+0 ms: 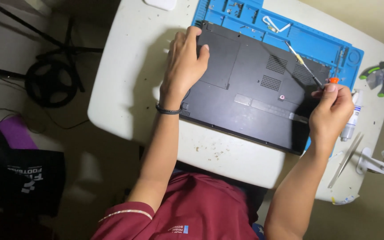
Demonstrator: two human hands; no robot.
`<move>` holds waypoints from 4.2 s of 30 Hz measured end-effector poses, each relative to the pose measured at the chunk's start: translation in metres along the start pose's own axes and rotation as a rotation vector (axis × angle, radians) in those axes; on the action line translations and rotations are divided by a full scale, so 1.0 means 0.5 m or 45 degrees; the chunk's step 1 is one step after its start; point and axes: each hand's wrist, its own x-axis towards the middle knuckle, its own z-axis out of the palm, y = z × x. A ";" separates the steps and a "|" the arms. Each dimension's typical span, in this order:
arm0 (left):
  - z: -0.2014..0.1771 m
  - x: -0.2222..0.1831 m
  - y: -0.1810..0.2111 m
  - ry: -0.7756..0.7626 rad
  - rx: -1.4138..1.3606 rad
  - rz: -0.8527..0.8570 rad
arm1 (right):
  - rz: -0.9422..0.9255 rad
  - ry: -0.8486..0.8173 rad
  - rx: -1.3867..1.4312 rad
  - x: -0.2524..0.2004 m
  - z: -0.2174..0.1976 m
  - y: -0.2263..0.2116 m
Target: Unscrewing the back panel of a laptop using a precision screwdriver on a repair mat.
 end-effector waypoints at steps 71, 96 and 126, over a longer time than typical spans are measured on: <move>0.016 -0.013 0.049 -0.097 -0.055 -0.208 | 0.502 -0.200 -0.221 0.019 -0.018 -0.033; 0.015 0.076 0.058 0.012 -0.391 -0.053 | 0.288 0.035 -0.027 0.138 0.020 0.104; 0.009 0.010 0.066 -0.068 -0.302 -0.138 | 0.115 0.092 -0.301 0.078 0.085 0.054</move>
